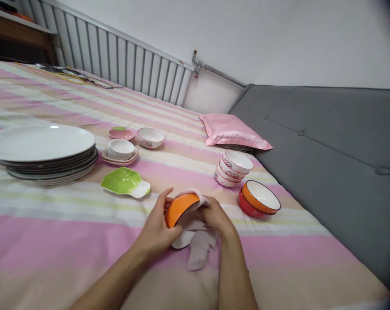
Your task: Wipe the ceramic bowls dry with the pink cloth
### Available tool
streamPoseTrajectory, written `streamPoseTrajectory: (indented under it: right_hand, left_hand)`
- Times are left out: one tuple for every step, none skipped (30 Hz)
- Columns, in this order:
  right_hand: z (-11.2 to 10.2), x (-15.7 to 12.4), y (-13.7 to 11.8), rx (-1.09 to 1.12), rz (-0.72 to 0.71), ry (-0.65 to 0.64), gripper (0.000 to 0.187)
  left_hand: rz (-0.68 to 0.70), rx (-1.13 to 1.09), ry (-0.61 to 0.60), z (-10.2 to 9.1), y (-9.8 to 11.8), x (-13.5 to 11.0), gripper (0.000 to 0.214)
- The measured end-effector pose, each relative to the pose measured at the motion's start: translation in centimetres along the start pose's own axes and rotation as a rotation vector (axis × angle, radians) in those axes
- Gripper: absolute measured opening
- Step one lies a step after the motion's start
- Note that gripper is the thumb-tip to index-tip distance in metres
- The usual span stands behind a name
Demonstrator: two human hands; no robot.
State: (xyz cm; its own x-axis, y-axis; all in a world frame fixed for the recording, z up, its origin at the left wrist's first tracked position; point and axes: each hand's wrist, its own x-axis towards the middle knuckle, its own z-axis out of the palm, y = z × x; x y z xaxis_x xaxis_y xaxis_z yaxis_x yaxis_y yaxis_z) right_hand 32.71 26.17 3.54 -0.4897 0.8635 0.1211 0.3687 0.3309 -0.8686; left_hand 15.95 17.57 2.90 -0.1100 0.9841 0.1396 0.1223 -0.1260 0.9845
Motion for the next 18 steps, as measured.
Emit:
streamPoseTrajectory:
  right_hand:
    - [0.0, 0.0, -0.1, -0.022, -0.014, 0.015, 0.028]
    - [-0.1, 0.1, -0.3, -0.048, -0.033, 0.029, 0.029]
    - [-0.2, 0.1, -0.6, -0.077, -0.053, 0.044, 0.030]
    - [-0.2, 0.0, -1.1, -0.111, -0.070, 0.062, 0.033]
    - [-0.3, -0.1, -1.8, -0.151, -0.081, 0.078, 0.037]
    - [-0.4, -0.3, -2.5, -0.197, -0.083, 0.110, 0.042]
    - [-0.5, -0.5, -3.4, -0.249, -0.064, 0.156, 0.045]
    - [-0.5, -0.8, -4.3, -0.309, -0.045, 0.189, 0.045]
    - [-0.4, -1.1, -5.1, -0.357, -0.039, 0.217, 0.043]
    - [-0.3, -1.4, -6.0, -0.391, -0.058, 0.216, 0.041]
    - [-0.1, -1.7, -6.7, -0.406, -0.098, 0.207, 0.040]
    - [0.2, -1.9, -7.3, -0.414, -0.138, 0.195, 0.040]
    - [0.6, -2.0, -7.8, -0.420, -0.168, 0.166, 0.041]
    - [1.0, -2.1, -8.2, -0.425, -0.195, 0.133, 0.041]
    - [1.3, -2.0, -8.4, -0.432, -0.214, 0.107, 0.041]
    - [1.6, -2.0, -8.5, -0.441, -0.225, 0.086, 0.041]
    - [1.8, -1.9, -8.5, -0.448, -0.229, 0.076, 0.041]
    - [1.9, -1.8, -8.4, -0.454, -0.225, 0.075, 0.041]
  left_hand:
    - [0.002, 0.001, -0.001, 0.0, -0.1, 0.0, 0.080]
    - [0.005, 0.000, 0.000, 0.0, -0.1, 0.1, 0.080]
    - [0.008, -0.001, 0.004, 0.0, -0.1, 0.1, 0.080]
    - [0.012, -0.002, 0.012, 0.0, 0.0, 0.1, 0.079]
    - [0.017, -0.002, 0.019, 0.0, 0.1, 0.1, 0.079]
    - [0.021, -0.004, 0.023, 0.0, 0.3, 0.0, 0.078]
    - [0.026, -0.009, 0.020, 0.1, 0.6, 0.0, 0.078]
    - [0.034, -0.018, 0.012, 0.1, 0.8, -0.1, 0.079]
    - [0.047, -0.028, -0.001, 0.2, 1.1, -0.2, 0.078]
    - [0.060, -0.042, -0.019, 0.3, 1.4, -0.3, 0.076]
    - [0.073, -0.057, -0.036, 0.3, 1.6, -0.3, 0.074]
    - [0.087, -0.072, -0.048, 0.3, 1.8, -0.4, 0.071]
    - [0.100, -0.084, -0.055, 0.3, 2.0, -0.4, 0.068]
    - [0.113, -0.093, -0.055, 0.3, 2.1, -0.3, 0.064]
    - [0.123, -0.101, -0.050, 0.3, 2.2, -0.3, 0.061]
    - [0.133, -0.103, -0.041, 0.3, 2.2, -0.2, 0.057]
    - [0.140, -0.102, -0.031, 0.3, 2.3, -0.2, 0.053]
    - [0.144, -0.099, -0.025, 0.3, 2.3, -0.1, 0.051]
